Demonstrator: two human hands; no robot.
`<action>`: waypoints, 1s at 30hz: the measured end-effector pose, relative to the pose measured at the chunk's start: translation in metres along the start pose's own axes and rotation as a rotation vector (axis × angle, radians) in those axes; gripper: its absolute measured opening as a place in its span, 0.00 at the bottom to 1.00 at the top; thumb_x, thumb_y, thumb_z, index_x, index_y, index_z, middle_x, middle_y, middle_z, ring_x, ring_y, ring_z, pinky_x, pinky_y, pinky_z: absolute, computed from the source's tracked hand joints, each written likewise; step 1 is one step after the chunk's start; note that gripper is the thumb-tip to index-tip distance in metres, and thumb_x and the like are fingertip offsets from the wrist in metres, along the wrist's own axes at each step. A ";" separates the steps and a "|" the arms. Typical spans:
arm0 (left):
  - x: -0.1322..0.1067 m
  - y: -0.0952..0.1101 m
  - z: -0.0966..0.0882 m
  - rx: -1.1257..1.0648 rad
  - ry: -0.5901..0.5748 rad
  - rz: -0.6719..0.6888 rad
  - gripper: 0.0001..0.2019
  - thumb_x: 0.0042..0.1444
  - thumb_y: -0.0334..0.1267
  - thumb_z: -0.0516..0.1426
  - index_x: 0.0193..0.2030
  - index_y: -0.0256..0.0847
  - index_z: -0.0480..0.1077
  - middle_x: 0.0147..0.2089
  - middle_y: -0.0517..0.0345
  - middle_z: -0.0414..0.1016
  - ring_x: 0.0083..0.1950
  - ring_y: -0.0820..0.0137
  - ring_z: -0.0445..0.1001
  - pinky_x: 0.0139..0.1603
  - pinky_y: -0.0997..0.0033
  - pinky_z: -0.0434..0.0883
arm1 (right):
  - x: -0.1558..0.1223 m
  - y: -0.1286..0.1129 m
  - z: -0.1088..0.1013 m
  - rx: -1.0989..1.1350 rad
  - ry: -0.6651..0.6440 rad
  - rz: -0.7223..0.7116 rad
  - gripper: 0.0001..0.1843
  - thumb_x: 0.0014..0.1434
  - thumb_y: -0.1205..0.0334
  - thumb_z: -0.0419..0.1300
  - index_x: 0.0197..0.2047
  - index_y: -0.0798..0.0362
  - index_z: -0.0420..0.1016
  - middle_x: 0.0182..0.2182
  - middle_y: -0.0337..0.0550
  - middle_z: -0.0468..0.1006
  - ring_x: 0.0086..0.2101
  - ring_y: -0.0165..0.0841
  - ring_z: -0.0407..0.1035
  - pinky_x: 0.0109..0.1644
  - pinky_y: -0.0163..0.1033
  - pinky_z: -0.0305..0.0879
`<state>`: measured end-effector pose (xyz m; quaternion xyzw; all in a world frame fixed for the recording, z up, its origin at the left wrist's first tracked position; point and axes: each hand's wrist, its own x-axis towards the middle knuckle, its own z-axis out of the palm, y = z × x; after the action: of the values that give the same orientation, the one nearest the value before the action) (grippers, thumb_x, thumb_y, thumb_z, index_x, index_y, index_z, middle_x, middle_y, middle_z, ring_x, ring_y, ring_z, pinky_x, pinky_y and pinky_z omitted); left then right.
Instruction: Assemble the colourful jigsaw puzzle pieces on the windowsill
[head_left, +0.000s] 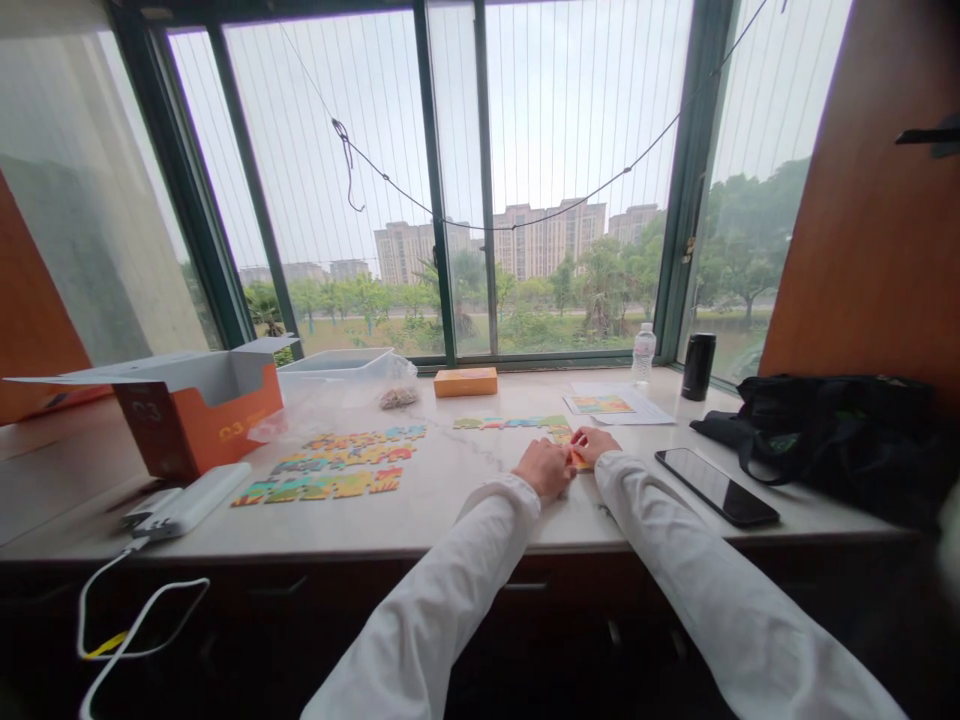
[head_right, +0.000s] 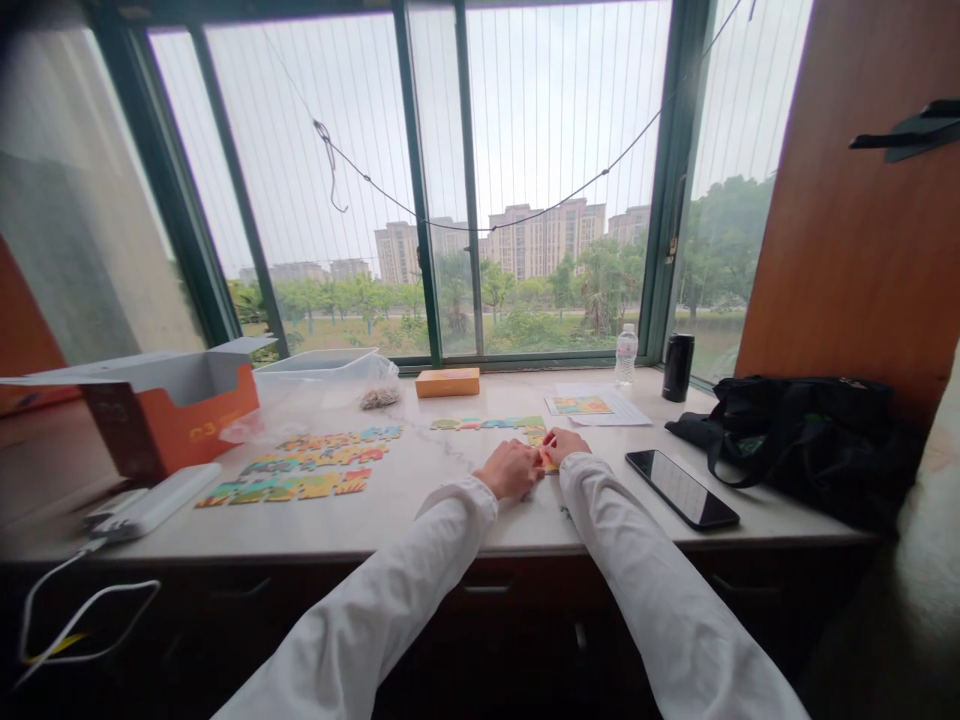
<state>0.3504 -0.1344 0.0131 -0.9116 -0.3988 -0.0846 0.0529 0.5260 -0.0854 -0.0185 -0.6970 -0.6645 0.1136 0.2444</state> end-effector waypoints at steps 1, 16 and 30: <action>0.000 0.000 0.002 -0.001 0.004 -0.014 0.15 0.63 0.44 0.52 0.45 0.39 0.77 0.47 0.44 0.80 0.52 0.54 0.75 0.52 0.55 0.70 | -0.004 0.002 -0.001 0.004 0.012 -0.005 0.10 0.53 0.65 0.64 0.41 0.48 0.80 0.37 0.39 0.83 0.37 0.32 0.75 0.41 0.34 0.67; -0.003 -0.006 0.014 -0.081 -0.027 -0.069 0.18 0.67 0.48 0.47 0.53 0.42 0.71 0.55 0.47 0.76 0.58 0.57 0.72 0.57 0.56 0.68 | -0.038 0.010 0.001 -0.209 0.128 -0.008 0.15 0.63 0.53 0.58 0.49 0.37 0.82 0.53 0.41 0.77 0.55 0.42 0.67 0.56 0.48 0.59; 0.004 -0.007 0.017 -0.085 -0.030 -0.128 0.18 0.65 0.49 0.50 0.57 0.52 0.72 0.61 0.56 0.74 0.62 0.57 0.69 0.60 0.54 0.67 | -0.040 -0.002 -0.005 -0.244 0.085 0.021 0.15 0.63 0.53 0.57 0.50 0.38 0.82 0.55 0.44 0.75 0.57 0.43 0.64 0.58 0.49 0.57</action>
<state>0.3499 -0.1237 -0.0023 -0.8868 -0.4531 -0.0908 0.0026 0.5231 -0.1257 -0.0204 -0.7327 -0.6551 0.0050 0.1843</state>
